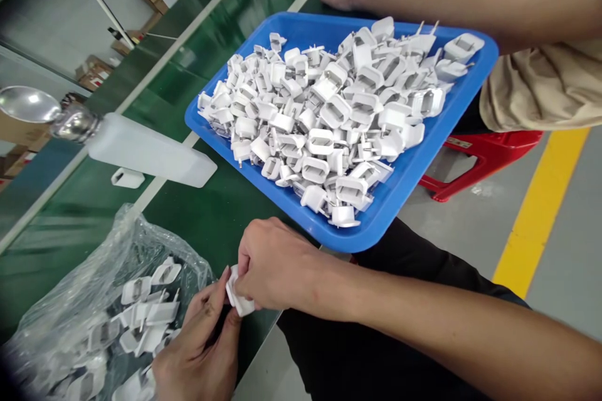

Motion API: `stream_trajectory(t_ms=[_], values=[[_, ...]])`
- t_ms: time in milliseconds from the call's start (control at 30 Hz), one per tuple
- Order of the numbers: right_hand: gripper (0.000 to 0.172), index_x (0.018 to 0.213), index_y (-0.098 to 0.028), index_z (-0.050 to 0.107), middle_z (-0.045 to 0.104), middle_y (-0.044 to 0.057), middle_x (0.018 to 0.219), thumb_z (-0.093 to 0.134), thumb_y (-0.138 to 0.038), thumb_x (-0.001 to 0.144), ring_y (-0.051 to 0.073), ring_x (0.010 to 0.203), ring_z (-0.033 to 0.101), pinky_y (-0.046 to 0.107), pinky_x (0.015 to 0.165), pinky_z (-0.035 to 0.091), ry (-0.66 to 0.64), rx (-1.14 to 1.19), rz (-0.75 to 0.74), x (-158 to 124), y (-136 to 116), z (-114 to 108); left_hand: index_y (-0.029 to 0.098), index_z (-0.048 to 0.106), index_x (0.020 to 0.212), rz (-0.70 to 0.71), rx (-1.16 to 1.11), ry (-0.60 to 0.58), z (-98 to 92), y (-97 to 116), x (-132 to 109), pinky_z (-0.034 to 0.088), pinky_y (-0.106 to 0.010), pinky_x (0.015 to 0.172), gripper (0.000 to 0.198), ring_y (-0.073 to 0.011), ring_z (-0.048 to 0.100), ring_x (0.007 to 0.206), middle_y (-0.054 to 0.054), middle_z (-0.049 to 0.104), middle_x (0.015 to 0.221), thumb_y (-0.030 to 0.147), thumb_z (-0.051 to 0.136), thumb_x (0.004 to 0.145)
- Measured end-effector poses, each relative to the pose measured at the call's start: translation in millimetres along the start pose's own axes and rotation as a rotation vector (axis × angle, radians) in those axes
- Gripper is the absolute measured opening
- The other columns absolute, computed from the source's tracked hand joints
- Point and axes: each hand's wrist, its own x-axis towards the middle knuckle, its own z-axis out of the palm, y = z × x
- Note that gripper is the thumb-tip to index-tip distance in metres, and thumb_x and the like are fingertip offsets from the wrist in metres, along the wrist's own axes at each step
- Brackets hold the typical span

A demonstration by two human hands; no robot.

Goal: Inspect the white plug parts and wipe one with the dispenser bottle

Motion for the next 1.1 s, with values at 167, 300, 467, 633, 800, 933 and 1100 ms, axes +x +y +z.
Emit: stream_trajectory(t_ms=[167,300,467,633,800,933,1100], values=[[0.011,0.057,-0.021,0.065,0.062,-0.003,0.046,0.063,-0.017,0.067,0.013,0.040,0.058,0.022,0.037,0.032,-0.004,-0.049,-0.006,-5.3,-6.0,-0.9,0.025,0.074,0.129,-0.060,-0.026,0.002,0.9,-1.9,-1.0,0.056,-0.015,0.071,0.039,-0.0127,0.076,0.089,0.001,0.083,0.096,0.016,0.065,0.092],[0.009,0.060,-0.022,0.067,0.067,-0.002,0.052,0.065,-0.016,0.067,0.013,0.043,0.059,0.023,0.038,0.029,-0.001,-0.057,-0.012,-8.8,-2.8,-1.6,0.018,0.075,0.126,-0.078,-0.034,-0.001,0.2,-3.2,-2.2,0.057,-0.016,0.071,0.036,-0.0143,0.077,0.094,-0.003,0.083,0.103,0.018,0.066,0.092],[0.005,0.068,-0.022,0.070,0.068,-0.002,0.054,0.067,-0.019,0.070,0.013,0.043,0.059,0.023,0.036,0.030,0.013,-0.053,-0.019,-8.3,3.9,-4.4,0.020,0.072,0.129,-0.062,0.003,-0.009,-1.9,-1.7,-1.0,0.054,-0.013,0.064,0.036,-0.0112,0.076,0.086,0.000,0.084,0.091,0.019,0.064,0.094],[0.013,0.069,-0.025,0.065,0.066,-0.004,0.053,0.056,-0.020,0.078,0.012,0.041,0.056,0.022,0.033,0.031,0.124,-0.074,-0.006,-9.4,5.7,-4.6,0.029,0.072,0.131,-0.047,-0.024,0.014,0.2,0.3,-0.1,0.056,-0.019,0.072,0.039,-0.0136,0.075,0.085,0.003,0.082,0.089,0.020,0.069,0.093],[0.017,0.064,-0.026,0.059,0.061,-0.007,0.053,0.059,-0.023,0.080,0.010,0.046,0.049,0.023,0.038,0.031,0.179,-0.125,-0.049,-14.7,3.9,-2.8,0.035,0.073,0.129,-0.097,-0.068,0.040,1.1,1.5,-2.2,0.057,-0.023,0.073,0.041,-0.0158,0.074,0.079,0.004,0.081,0.085,0.018,0.068,0.091],[0.024,0.060,-0.025,0.058,0.060,-0.002,0.057,0.067,-0.032,0.081,0.014,0.055,0.055,0.027,0.045,0.032,0.194,-0.187,0.007,-12.5,-0.5,-0.6,0.040,0.070,0.131,-0.131,-0.114,0.006,-0.8,-0.8,-4.5,0.057,-0.024,0.074,0.045,-0.0159,0.073,0.080,0.005,0.081,0.091,0.019,0.068,0.091],[0.024,0.067,-0.027,0.061,0.061,0.001,0.065,0.069,-0.040,0.085,0.018,0.061,0.058,0.031,0.052,0.031,0.297,-0.315,-0.020,-12.6,-2.7,3.7,0.044,0.070,0.130,-0.137,-0.125,0.015,0.7,-2.3,-5.1,0.058,-0.027,0.070,0.042,-0.0168,0.071,0.072,0.006,0.080,0.087,0.024,0.068,0.093]])
